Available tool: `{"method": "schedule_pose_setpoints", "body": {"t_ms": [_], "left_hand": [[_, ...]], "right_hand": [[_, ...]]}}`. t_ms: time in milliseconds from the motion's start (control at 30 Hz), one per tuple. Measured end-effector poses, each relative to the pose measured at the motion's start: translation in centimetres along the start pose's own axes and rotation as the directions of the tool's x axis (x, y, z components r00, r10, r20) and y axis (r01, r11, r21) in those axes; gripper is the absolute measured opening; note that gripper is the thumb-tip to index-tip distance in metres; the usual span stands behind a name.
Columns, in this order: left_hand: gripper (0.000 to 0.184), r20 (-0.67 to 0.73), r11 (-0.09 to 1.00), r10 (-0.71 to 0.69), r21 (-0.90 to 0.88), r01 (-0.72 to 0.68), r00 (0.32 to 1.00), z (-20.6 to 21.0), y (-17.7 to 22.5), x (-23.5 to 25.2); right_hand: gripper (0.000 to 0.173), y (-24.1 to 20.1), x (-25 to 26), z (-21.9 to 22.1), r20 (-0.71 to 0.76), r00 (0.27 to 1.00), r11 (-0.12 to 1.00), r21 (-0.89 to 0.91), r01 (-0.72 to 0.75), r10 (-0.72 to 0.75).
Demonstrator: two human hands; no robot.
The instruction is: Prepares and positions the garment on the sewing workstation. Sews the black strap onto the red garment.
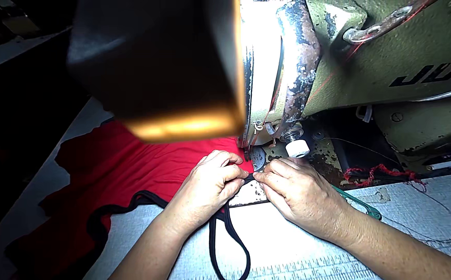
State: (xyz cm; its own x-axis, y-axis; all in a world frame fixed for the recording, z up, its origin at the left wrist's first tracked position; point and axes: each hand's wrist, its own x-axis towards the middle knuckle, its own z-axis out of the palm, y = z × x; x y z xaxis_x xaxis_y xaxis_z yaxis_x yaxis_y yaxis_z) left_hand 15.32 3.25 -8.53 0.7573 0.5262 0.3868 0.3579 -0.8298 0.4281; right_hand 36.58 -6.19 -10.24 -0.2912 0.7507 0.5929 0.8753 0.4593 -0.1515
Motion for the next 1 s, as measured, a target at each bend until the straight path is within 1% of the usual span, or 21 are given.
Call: {"method": "schedule_pose_setpoints", "body": {"t_ms": [133,300,400,500,667,800,1000], "left_hand": [[0.020,0.006,1.000,-0.019,-0.014,0.019,1.000,0.1,-0.2,0.3],[0.019,0.006,0.999,-0.037,-0.032,0.037,0.999,0.2,-0.1,0.6],[0.018,0.006,0.997,-0.058,-0.060,0.058,0.998,0.2,0.0,0.8],[0.017,0.009,0.988,-0.105,-0.116,0.105,0.994,0.2,-0.1,0.9],[0.015,0.013,0.978,-0.146,-0.148,0.146,0.989,0.3,-0.2,1.0],[0.018,0.014,0.978,-0.151,-0.145,0.151,0.988,0.4,-0.2,1.0],[0.015,-0.045,0.990,-0.118,-0.083,0.114,0.992,0.8,0.0,1.1]], "right_hand": [[0.026,0.0,0.1,0.1,0.004,1.000,1.000,-0.005,-0.022,0.022],[0.023,0.1,0.2,0.2,-0.018,0.996,0.994,0.073,-0.086,0.088],[0.021,0.2,0.2,-0.1,-0.034,0.997,0.990,0.123,-0.063,0.068],[0.022,0.2,0.4,-0.1,-0.004,0.999,0.993,0.106,-0.042,0.042],[0.028,0.0,0.4,0.1,0.019,0.989,0.987,0.072,-0.147,0.146],[0.026,0.0,0.6,0.2,0.045,0.983,0.982,0.050,-0.182,0.180],[0.018,0.1,1.1,0.1,0.115,0.974,0.978,0.050,-0.203,0.196]]}}
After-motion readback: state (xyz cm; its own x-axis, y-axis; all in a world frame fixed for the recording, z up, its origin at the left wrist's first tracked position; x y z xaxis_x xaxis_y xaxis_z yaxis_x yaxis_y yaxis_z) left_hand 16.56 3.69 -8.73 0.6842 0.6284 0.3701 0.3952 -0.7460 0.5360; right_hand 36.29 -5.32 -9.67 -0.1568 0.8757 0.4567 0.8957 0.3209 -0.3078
